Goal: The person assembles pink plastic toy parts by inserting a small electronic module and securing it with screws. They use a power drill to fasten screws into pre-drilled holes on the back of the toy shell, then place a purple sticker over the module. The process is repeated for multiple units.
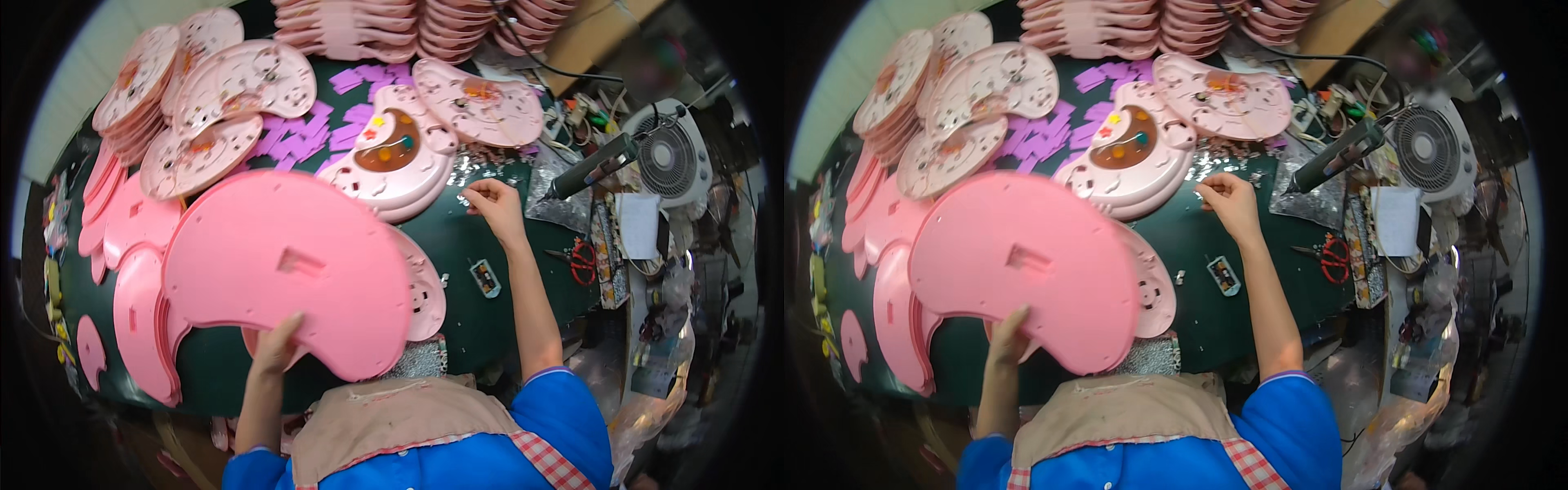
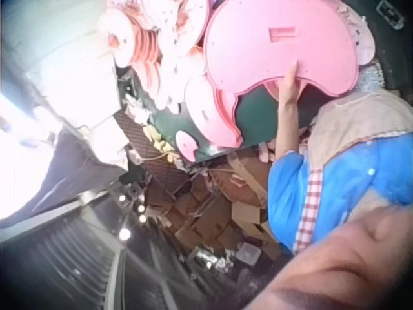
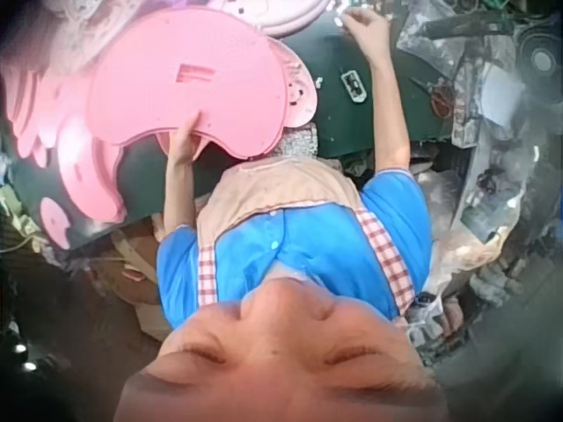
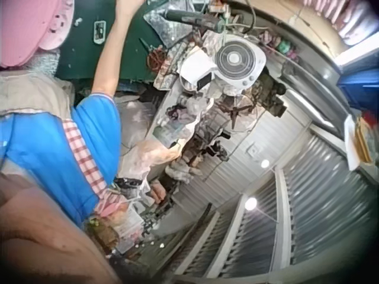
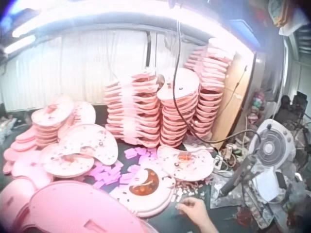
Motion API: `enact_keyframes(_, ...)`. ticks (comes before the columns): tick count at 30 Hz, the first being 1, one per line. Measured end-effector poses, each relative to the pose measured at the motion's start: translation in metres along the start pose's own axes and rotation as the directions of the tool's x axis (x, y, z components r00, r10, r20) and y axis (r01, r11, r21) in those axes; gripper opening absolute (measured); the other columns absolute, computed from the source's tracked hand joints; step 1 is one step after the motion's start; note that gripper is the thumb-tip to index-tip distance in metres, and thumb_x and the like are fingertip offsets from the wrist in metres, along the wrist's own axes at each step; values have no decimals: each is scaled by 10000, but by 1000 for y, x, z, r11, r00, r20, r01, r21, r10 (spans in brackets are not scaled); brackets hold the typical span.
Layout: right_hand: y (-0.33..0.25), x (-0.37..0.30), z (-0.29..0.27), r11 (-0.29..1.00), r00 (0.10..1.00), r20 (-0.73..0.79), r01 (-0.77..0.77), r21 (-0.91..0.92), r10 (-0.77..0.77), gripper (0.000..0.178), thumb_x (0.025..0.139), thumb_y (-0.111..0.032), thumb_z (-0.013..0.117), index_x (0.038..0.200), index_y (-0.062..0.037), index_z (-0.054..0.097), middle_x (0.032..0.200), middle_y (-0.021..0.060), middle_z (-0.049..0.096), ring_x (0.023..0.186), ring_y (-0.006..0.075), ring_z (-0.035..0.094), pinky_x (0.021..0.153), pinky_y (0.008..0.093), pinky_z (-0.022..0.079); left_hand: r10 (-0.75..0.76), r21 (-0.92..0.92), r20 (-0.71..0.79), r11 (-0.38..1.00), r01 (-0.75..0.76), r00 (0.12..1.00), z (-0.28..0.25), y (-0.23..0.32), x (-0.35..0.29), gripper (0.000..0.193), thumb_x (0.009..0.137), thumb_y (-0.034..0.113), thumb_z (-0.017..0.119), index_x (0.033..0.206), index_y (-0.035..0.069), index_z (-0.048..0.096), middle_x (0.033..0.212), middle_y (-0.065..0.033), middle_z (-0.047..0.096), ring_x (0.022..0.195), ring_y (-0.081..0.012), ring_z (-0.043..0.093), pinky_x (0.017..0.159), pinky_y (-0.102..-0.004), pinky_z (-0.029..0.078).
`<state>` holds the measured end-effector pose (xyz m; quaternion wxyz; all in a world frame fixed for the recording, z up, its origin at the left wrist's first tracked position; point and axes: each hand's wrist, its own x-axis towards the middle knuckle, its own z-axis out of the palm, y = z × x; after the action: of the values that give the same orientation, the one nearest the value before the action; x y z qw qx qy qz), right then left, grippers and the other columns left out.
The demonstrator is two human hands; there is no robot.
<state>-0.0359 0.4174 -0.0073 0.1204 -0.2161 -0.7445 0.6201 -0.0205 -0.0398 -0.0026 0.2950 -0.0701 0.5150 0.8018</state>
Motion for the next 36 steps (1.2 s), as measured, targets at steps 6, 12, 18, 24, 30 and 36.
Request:
enact_keyframes(6, -110, -119, 104, 977, 889, 442, 28, 212, -122, 121, 936, -25, 713, 1037, 31, 746, 870, 30, 727, 770, 84, 688, 672, 238, 575, 220, 254, 136, 935, -249, 966, 82, -14, -17, 245, 989, 145, 699, 1186, 4, 665, 1086, -56, 693, 988, -138, 650, 855, -316, 541)
enact_keyframes(12, -147, -118, 107, 884, 756, 631, 402, -241, -172, 172, 856, -34, 713, 1019, 21, 722, 914, 89, 717, 757, 173, 693, 688, 304, 582, 108, 237, 156, 961, -144, 982, 92, -13, -35, 258, 1016, 143, 661, 1236, 13, 631, 1151, -59, 657, 1066, -146, 620, 929, -329, 518)
enact_keyframes(18, -117, -134, 106, 309, 425, 667, 905, -293, -612, 326, 795, -42, 693, 1118, -19, 727, 1205, 115, 689, 1118, 263, 638, 949, 413, 541, 170, 37, 59, 984, -172, 984, 82, -20, -27, 367, 992, 133, 666, 1323, -1, 582, 1243, -98, 638, 1135, -178, 618, 978, -355, 512)
enact_keyframes(24, -38, -164, 87, 580, 695, 334, 717, -386, -637, 445, 942, -74, 621, 1379, -1, 582, 1419, 182, 575, 1339, 363, 540, 1136, 481, 425, 34, -644, 314, 742, 186, 949, 88, -23, 0, 526, 999, 167, 592, 1442, -80, 455, 1460, -215, 547, 1365, -336, 535, 1190, -507, 377)
enact_keyframes(30, 65, -170, 0, 664, 904, -174, 145, -734, -390, 503, 873, -117, 778, 1326, -2, 593, 1244, 137, 657, 1186, 325, 610, 1041, 448, 459, -94, -646, -16, 761, 61, 995, 89, -29, 54, 512, 1039, 291, 627, 1407, -25, 463, 1396, -189, 558, 1349, -320, 515, 1182, -513, 376)
enact_keyframes(36, -57, -121, 81, 855, 855, -96, 491, -169, -510, 252, 891, -47, 741, 1139, 0, 745, 1113, 98, 655, 917, 159, 655, 790, 274, 534, -305, -458, 265, 795, 398, 915, 71, -9, -23, 579, 1061, 417, 571, 1408, -40, 498, 1374, -227, 604, 1275, -301, 608, 1068, -463, 519)
